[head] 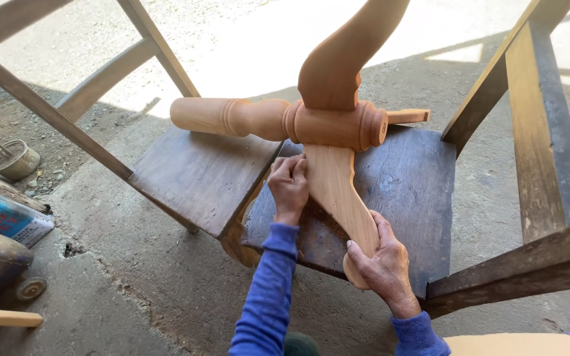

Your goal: The person sands a wooden chair leg and a curved wooden piece using a small sanding block. They work on the chair leg resting on a wooden stool, smoothing the grooved sections and the curved top part.

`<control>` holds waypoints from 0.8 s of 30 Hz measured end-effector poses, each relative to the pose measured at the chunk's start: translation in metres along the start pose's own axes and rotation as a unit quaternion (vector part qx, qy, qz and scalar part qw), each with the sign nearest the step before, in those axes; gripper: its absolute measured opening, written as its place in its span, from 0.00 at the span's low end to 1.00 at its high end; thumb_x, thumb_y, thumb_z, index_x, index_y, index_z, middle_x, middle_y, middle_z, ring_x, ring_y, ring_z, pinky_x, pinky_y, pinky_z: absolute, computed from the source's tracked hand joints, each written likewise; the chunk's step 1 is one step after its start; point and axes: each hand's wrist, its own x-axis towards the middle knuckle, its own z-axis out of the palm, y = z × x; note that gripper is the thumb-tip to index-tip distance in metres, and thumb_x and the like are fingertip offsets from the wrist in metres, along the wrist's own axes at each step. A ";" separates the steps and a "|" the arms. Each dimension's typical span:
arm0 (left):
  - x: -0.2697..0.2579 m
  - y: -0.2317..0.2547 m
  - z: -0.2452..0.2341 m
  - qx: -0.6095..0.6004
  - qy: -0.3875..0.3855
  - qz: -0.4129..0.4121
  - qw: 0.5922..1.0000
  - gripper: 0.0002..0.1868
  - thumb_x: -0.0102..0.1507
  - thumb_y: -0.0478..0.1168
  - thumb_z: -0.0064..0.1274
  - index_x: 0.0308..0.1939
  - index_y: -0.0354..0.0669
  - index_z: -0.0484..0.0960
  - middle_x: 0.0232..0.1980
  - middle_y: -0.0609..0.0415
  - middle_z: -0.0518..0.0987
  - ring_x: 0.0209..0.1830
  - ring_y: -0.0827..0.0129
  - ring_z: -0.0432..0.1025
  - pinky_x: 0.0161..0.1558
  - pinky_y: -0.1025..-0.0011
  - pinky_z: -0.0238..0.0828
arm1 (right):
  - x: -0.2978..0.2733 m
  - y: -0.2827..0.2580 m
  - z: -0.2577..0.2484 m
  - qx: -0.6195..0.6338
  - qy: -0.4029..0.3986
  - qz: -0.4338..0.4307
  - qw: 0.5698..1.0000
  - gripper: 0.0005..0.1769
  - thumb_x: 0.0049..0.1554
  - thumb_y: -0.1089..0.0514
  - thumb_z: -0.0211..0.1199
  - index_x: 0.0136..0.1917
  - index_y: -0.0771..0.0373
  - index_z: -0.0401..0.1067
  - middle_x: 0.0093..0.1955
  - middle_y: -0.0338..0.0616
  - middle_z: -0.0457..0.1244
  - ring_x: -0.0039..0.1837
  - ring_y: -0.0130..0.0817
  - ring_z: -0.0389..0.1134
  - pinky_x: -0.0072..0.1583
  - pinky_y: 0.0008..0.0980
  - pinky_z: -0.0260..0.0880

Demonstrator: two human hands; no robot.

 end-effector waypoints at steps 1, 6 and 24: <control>-0.016 -0.004 -0.003 0.000 0.000 0.001 1.000 0.11 0.66 0.41 0.54 0.41 0.39 0.88 0.40 0.49 0.83 0.42 0.62 0.76 0.45 0.65 0.76 | -0.001 0.002 -0.001 0.001 0.001 -0.001 1.000 0.44 0.46 0.53 0.71 0.74 0.56 0.62 0.52 0.52 0.71 0.51 0.41 0.76 0.54 0.42 0.77; -0.064 0.022 -0.027 0.012 -0.021 0.113 0.993 0.10 0.68 0.42 0.57 0.43 0.39 0.87 0.41 0.50 0.83 0.45 0.59 0.75 0.47 0.65 0.77 | 0.002 0.005 0.000 -0.001 -0.010 -0.002 1.000 0.44 0.45 0.53 0.71 0.73 0.57 0.61 0.54 0.51 0.71 0.51 0.42 0.77 0.53 0.42 0.78; -0.001 0.000 0.001 0.082 -0.042 -0.006 0.996 0.07 0.65 0.38 0.59 0.39 0.39 0.88 0.39 0.50 0.84 0.41 0.62 0.74 0.43 0.65 0.75 | 0.000 -0.001 0.001 0.019 -0.004 0.001 1.000 0.43 0.46 0.55 0.71 0.74 0.58 0.61 0.54 0.52 0.71 0.52 0.40 0.76 0.54 0.40 0.78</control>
